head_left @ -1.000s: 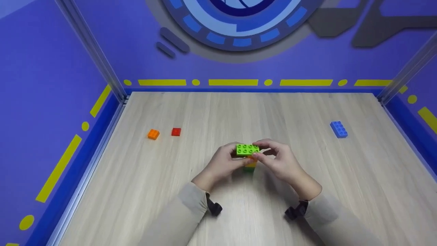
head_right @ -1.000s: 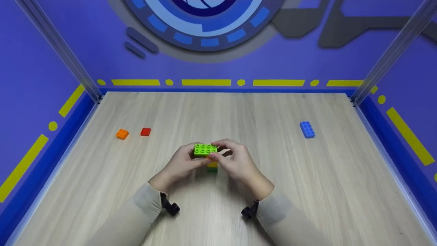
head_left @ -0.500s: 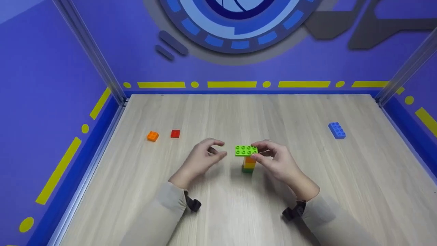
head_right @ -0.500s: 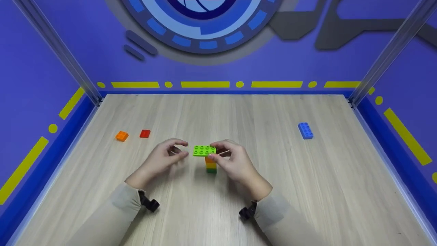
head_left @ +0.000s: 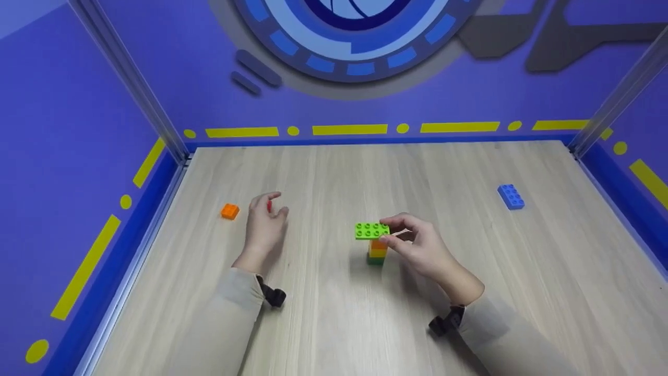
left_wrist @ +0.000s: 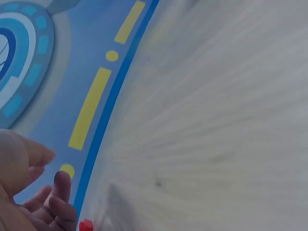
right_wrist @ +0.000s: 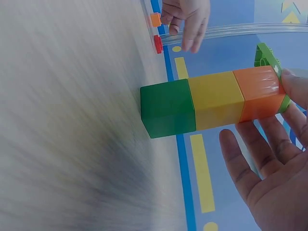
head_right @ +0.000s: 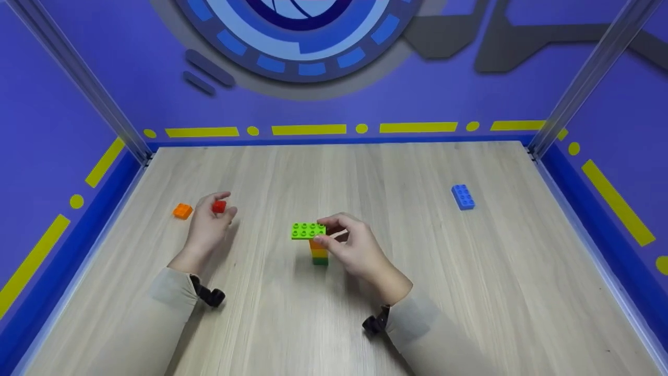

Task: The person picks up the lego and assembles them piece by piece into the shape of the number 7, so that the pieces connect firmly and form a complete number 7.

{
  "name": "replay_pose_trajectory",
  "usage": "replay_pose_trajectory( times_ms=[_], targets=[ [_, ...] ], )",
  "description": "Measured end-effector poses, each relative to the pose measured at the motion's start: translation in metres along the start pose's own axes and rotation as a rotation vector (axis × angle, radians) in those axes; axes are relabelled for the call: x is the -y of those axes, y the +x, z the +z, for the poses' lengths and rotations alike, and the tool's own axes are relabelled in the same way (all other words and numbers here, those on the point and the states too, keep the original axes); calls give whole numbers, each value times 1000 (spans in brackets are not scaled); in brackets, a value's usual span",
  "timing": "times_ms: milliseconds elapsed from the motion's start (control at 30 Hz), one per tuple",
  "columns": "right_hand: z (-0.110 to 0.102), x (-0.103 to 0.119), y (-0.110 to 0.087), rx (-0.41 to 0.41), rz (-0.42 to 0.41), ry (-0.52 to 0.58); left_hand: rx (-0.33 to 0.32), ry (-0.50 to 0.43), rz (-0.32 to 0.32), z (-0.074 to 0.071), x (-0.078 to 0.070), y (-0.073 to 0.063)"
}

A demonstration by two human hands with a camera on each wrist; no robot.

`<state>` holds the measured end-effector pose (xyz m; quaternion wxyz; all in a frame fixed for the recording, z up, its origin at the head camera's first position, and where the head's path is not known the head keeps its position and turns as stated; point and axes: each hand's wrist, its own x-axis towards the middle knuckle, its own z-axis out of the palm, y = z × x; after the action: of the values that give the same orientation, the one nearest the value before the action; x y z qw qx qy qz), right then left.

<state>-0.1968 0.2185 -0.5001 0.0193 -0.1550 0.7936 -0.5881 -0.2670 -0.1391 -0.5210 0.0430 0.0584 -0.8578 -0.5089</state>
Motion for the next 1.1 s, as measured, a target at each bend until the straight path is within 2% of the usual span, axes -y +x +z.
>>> replay_pose_trajectory(
  times_ms=[200,367,600,767,933,1100],
  targets=[
    [1,0,0,0,3,29,-68,-12,-125,-11,15,10],
    [1,0,0,-4,-11,37,-94,2,-189,-18,26,15],
    [0,0,-1,-5,-16,35,-103,41,-197,-22,34,27],
    [0,0,-2,-6,-14,39,-89,69,-201,-18,31,32],
    [1,0,-1,-8,-2,49,-78,78,-210,-15,28,31],
    [0,-1,-1,1,0,51,-77,22,-190,-10,24,24]
  ],
)
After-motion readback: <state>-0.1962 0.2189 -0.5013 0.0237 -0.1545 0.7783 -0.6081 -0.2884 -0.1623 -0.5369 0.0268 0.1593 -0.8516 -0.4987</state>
